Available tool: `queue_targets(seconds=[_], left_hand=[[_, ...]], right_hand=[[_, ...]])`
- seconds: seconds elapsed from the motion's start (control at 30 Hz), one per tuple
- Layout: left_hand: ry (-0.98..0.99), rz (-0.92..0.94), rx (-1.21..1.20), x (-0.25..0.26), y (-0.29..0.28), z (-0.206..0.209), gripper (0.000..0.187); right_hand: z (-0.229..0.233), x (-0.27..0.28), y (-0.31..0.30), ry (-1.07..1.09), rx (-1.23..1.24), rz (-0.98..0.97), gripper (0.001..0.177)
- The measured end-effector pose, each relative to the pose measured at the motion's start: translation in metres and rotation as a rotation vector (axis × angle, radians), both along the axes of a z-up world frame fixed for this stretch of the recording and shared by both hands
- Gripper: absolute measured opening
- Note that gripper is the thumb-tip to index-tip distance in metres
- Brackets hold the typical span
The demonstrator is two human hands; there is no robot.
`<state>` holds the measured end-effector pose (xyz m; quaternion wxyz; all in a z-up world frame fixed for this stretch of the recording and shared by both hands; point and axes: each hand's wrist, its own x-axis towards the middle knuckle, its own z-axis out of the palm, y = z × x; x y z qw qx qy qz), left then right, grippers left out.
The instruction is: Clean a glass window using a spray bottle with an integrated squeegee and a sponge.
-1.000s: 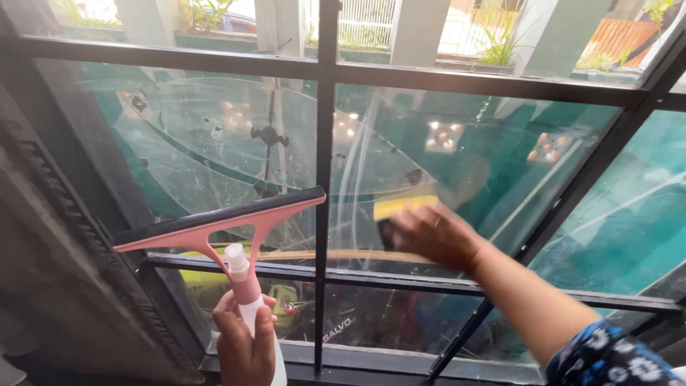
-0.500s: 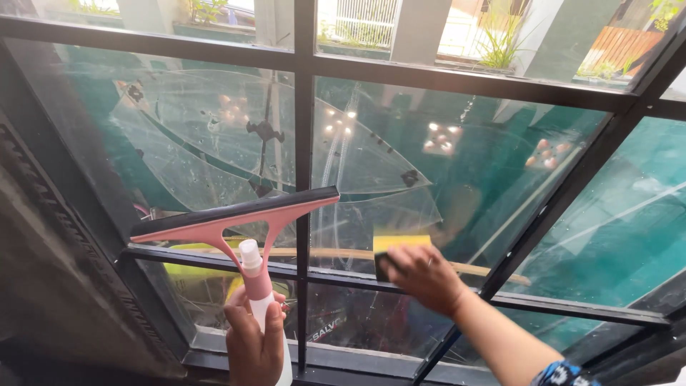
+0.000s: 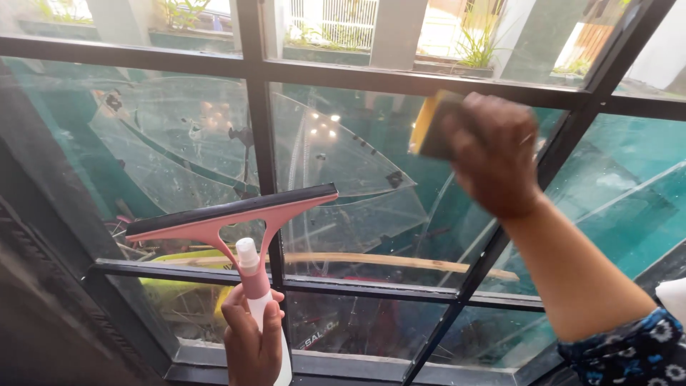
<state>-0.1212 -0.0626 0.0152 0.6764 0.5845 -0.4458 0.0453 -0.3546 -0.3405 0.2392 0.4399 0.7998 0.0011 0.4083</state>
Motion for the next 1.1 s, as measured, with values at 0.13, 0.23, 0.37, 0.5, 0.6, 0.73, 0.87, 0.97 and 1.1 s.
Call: queue_targets(seconds=[0.13, 0.23, 0.37, 0.5, 0.6, 0.73, 0.87, 0.97, 1.1], left_hand=[[-0.004, -0.002, -0.02, -0.003, -0.007, 0.0, 0.043], [0.033, 0.0, 0.012, -0.008, -0.012, 0.001, 0.039], [-0.033, -0.029, -0.008, -0.008, -0.017, 0.0, 0.037], [-0.061, -0.033, -0.026, -0.009, -0.019, 0.003, 0.034], [-0.035, -0.027, -0.027, -0.011, -0.017, 0.006, 0.036], [0.003, -0.017, -0.033, -0.013, -0.024, 0.002, 0.041], [0.005, -0.043, -0.018, -0.019, -0.03, 0.002, 0.038], [-0.007, -0.061, -0.03, -0.021, -0.033, 0.001, 0.042], [0.011, -0.054, -0.024, -0.02, -0.037, -0.002, 0.042]], right_hand=[[-0.012, -0.001, 0.006, -0.137, 0.062, 0.013, 0.053], [-0.096, -0.004, -0.009, -0.025, 0.091, 0.107, 0.04], [-0.2, -0.03, 0.007, 0.129, 0.116, -0.007, 0.041], [-0.247, -0.053, -0.002, 0.33, 0.126, -0.072, 0.042], [-0.223, -0.058, -0.01, 0.368, 0.103, -0.067, 0.04], [-0.134, -0.057, -0.02, 0.216, -0.018, -0.085, 0.043], [-0.049, -0.068, -0.049, 0.051, -0.07, -0.094, 0.055], [-0.001, -0.081, -0.05, -0.145, -0.021, -0.081, 0.061], [-0.024, -0.082, -0.044, -0.171, 0.048, -0.119, 0.059]])
